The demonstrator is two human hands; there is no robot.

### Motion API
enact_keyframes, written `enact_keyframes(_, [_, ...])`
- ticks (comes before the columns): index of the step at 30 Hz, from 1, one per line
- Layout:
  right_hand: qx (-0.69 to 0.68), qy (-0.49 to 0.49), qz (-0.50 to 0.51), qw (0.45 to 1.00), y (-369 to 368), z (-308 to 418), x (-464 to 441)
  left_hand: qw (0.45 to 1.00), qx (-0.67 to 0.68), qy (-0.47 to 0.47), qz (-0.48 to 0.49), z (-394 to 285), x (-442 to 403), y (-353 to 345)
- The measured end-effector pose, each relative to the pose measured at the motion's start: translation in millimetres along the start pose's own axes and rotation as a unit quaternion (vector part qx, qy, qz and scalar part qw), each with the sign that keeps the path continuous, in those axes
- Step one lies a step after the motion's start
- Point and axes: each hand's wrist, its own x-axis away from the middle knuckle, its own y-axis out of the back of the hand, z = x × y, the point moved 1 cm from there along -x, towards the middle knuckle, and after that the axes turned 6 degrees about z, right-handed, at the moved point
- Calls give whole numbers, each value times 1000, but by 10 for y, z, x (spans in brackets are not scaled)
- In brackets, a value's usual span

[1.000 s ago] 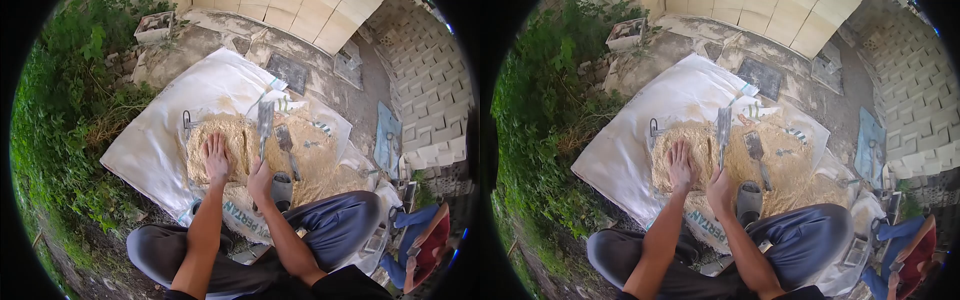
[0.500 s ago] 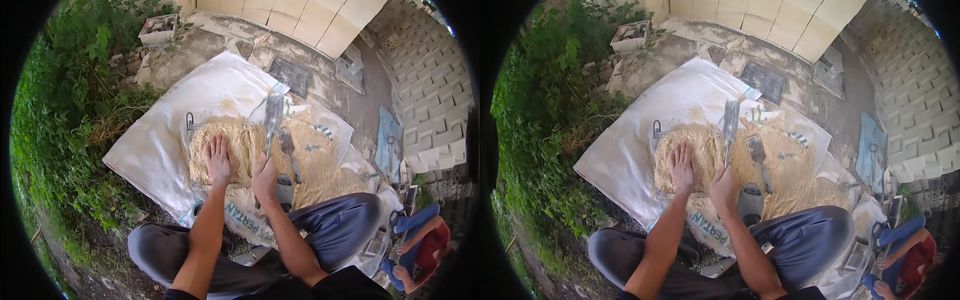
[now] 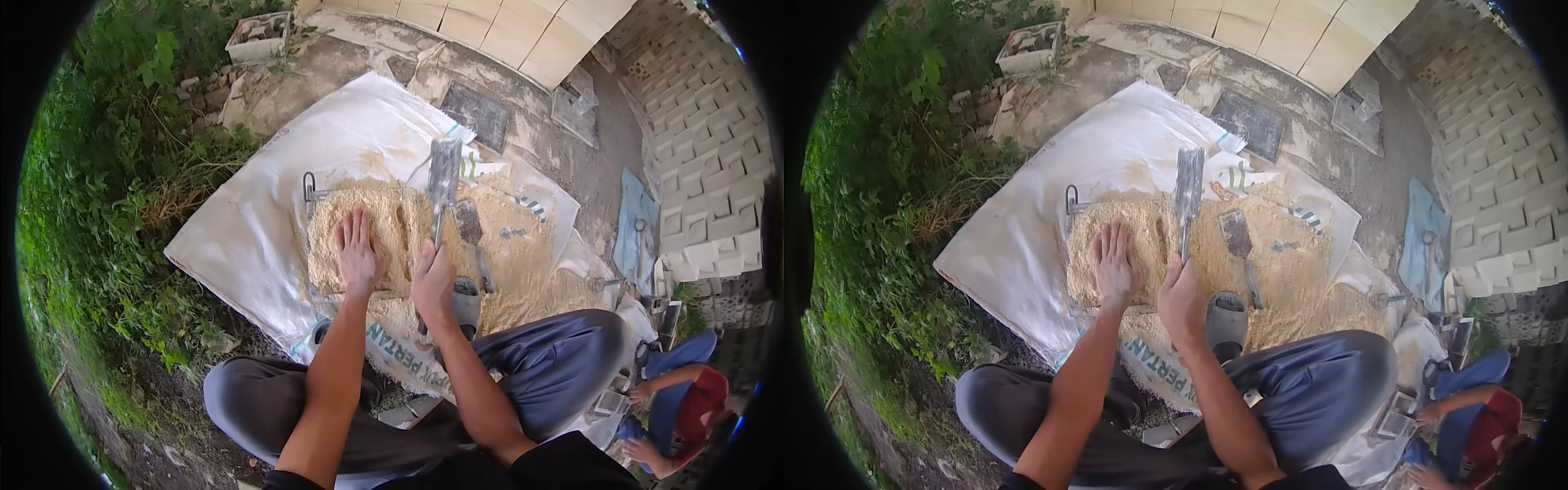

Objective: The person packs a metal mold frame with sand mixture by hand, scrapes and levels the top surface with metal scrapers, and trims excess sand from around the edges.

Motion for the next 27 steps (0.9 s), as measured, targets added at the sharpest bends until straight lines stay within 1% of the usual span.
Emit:
enact_keyframes(2, [-23,15,-9,1000,-50,-63,-21,1000,-8,4,8,-19,17,26])
enact_keyframes(3, [-23,15,-9,1000,-172,-272,3,1000,-17,3,8,-32,3,48])
enact_keyframes(4, [43,-14,47,998,-378,-619,42,1000,-17,2,2,-28,4,41])
enact_keyframes(5, [109,-40,99,988,-478,-790,67,1000,-9,9,17,-3,10,-4])
enact_keyframes(6, [106,-31,92,990,-449,-762,81,999,-2,16,30,7,-11,-23])
enact_keyframes(7, [115,-44,100,987,-428,-710,85,1000,-3,14,19,8,-40,1])
enact_keyframes(9, [126,-59,109,984,-372,-621,70,999,-11,19,33,1,-16,-16])
enact_keyframes(11, [17,-11,23,1000,-262,-436,66,999,-22,11,29,23,-48,-37])
enact_keyframes(14, [-4,-6,8,1000,-31,-4,21,999,-12,13,26,14,-4,-52])
enact_keyframes(17, [-35,-11,3,999,-141,-145,18,999,-26,9,20,27,9,-23])
enact_keyframes(18, [-38,-9,2,999,-257,-361,58,999,-21,13,25,33,9,-38])
enact_keyframes(19, [39,28,0,999,-432,-712,142,999,-13,15,26,17,-24,-47])
enact_keyframes(20, [78,51,-2,996,-444,-789,138,1000,-13,12,18,-29,-37,-62])
enact_keyframes(21, [116,74,-7,990,-413,-775,140,999,-40,14,10,-88,-34,-80])
enact_keyframes(22, [104,16,42,994,-401,-779,105,998,-69,14,4,-116,-78,-99])
enact_keyframes(23, [93,-43,93,990,-395,-800,69,998,-69,13,-3,-136,-161,-140])
enact_keyframes(24, [93,-44,92,990,-347,-729,60,996,-56,-45,50,-168,-194,-201])
enact_keyframes(25, [59,-38,72,995,-287,-587,38,988,-42,-106,107,-199,-205,-218])
enact_keyframes(26, [27,-30,54,998,-226,-450,1,984,-24,-126,125,-190,-221,-221])
enact_keyframes(27, [28,-33,55,998,-145,-281,-32,984,-22,-125,128,-161,-230,-221])
